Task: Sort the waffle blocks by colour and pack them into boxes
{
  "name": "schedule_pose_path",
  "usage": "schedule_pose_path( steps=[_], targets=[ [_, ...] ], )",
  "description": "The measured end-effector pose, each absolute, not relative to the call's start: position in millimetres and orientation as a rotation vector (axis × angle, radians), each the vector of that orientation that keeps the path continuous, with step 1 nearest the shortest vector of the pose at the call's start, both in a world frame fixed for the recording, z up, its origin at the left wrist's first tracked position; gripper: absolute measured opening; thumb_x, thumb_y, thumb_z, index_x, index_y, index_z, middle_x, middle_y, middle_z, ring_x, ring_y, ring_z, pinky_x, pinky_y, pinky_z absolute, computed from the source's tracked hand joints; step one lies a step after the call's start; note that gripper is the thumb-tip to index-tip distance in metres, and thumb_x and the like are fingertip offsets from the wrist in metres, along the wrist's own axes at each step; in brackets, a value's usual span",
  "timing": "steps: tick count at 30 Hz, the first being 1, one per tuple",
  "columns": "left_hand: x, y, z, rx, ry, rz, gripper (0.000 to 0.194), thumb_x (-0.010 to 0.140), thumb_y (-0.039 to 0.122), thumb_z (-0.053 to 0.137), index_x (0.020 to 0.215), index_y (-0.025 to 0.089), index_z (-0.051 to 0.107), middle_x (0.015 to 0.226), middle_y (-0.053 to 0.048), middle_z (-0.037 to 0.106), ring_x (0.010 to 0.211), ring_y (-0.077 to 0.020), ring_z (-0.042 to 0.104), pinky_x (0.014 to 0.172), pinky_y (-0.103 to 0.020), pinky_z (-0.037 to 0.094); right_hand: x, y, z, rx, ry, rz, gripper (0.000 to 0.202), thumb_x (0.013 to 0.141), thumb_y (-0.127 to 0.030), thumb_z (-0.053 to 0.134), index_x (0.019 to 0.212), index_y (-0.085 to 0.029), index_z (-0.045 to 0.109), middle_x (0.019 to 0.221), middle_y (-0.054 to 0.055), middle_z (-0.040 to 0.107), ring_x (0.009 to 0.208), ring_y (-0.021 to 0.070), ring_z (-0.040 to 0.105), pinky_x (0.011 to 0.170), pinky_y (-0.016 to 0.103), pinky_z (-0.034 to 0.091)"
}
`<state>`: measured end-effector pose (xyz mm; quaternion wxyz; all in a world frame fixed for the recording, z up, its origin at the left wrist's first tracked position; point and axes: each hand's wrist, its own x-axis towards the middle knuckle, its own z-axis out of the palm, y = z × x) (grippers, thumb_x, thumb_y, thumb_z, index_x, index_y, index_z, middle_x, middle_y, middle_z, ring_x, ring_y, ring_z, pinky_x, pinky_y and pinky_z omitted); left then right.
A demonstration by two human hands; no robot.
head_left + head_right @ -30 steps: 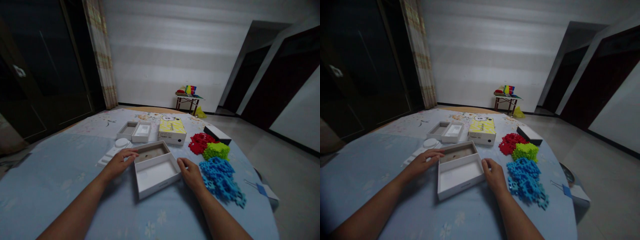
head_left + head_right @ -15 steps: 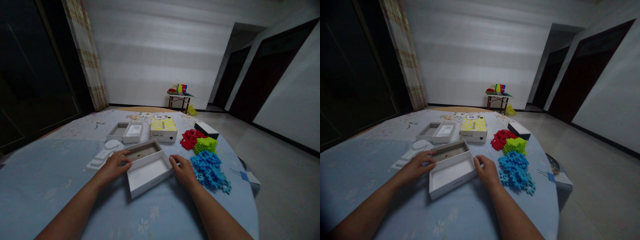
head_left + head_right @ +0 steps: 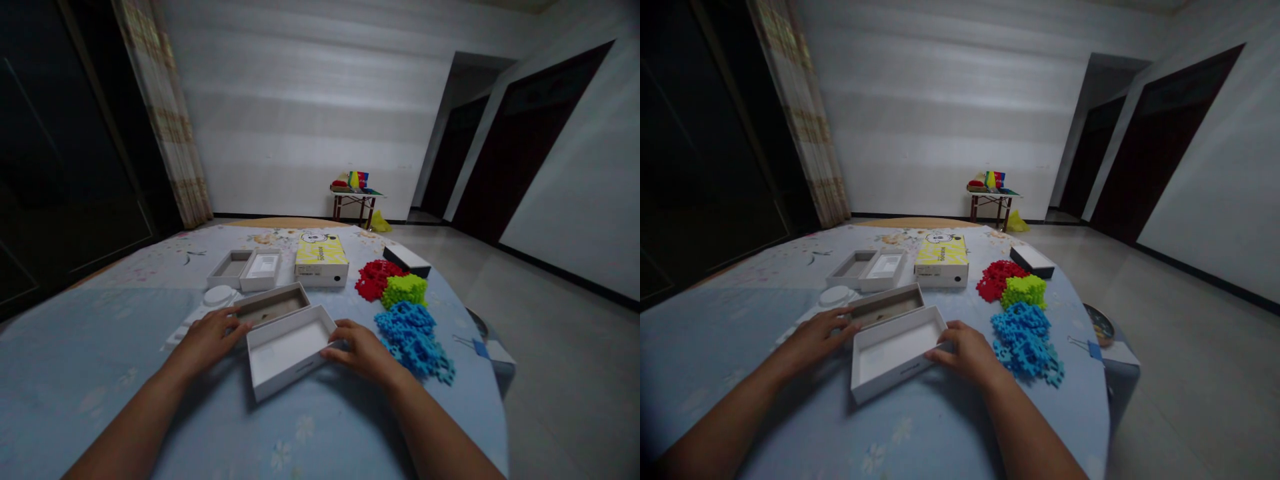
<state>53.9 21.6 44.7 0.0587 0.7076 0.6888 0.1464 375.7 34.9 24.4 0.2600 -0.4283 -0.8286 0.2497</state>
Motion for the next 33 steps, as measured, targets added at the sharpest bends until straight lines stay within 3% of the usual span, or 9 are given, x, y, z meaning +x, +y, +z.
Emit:
schedule_pose_path(
  steps=[4, 13, 17, 20, 24, 33],
  targets=[
    [48, 22, 46, 2.180, 2.134, 0.372, 0.053, 0.075, 0.065, 0.037, 0.079, 0.025, 0.072, 0.126, -0.012, 0.057, 0.117, -0.0313, 0.049, 0.094, -0.043, 0.038, 385, 34, 33, -1.190, -2.270, 0.653, 0.029, 0.076, -0.048, 0.060, 0.082, -0.022, 0.071, 0.105, 0.007, 0.064, 0.091, 0.0215, 0.061, 0.081, 0.029, 0.044],
    [27, 22, 49, 2.180, 2.365, 0.249, 0.052, 0.079, 0.059, 0.034, 0.083, 0.023, 0.071, 0.122, -0.015, 0.058, 0.112, -0.0379, 0.051, 0.086, -0.051, 0.041, 408, 26, 46, -1.248, -2.280, 0.640, 0.024, 0.069, -0.047, 0.066, 0.069, -0.023, 0.072, 0.083, 0.004, 0.068, 0.076, 0.0198, 0.062, 0.067, 0.026, 0.043],
    [37, 21, 50, 2.217, 2.424, 0.477, 0.045, 0.079, 0.051, 0.040, 0.097, 0.020, 0.066, 0.122, -0.017, 0.057, 0.113, -0.0379, 0.050, 0.090, -0.054, 0.037, 416, 25, 56, -1.213, -2.234, 0.587, 0.027, 0.073, -0.046, 0.063, 0.085, -0.024, 0.072, 0.090, 0.004, 0.069, 0.085, 0.0206, 0.062, 0.077, 0.028, 0.044],
    [61, 20, 49, 2.156, 2.245, 0.794, 0.046, 0.080, 0.052, 0.038, 0.102, 0.020, 0.062, 0.115, -0.011, 0.062, 0.104, -0.0306, 0.057, 0.086, -0.044, 0.044, 425, 31, 62, -1.290, -2.057, 0.457, 0.031, 0.081, -0.043, 0.055, 0.099, -0.021, 0.067, 0.102, 0.006, 0.067, 0.096, 0.0206, 0.060, 0.084, 0.031, 0.043],
    [93, 18, 37, 1.948, 1.990, 0.958, 0.045, 0.077, 0.056, 0.041, 0.100, 0.023, 0.063, 0.099, -0.004, 0.069, 0.082, -0.0221, 0.064, 0.069, -0.031, 0.050, 446, 43, 64, -1.417, -1.933, 0.332, 0.029, 0.083, -0.039, 0.053, 0.101, -0.020, 0.066, 0.102, 0.007, 0.067, 0.096, 0.0202, 0.060, 0.085, 0.032, 0.044],
    [107, 22, 4, 1.766, 1.742, 0.947, 0.048, 0.073, 0.061, 0.048, 0.095, 0.023, 0.066, 0.089, -0.003, 0.072, 0.080, -0.0220, 0.066, 0.069, -0.028, 0.052, 502, 63, 61, -1.788, -2.016, 0.055, 0.040, 0.078, -0.041, 0.058, 0.112, -0.020, 0.061, 0.113, 0.011, 0.062, 0.109, 0.0270, 0.052, 0.094, 0.038, 0.036]
  ],
)
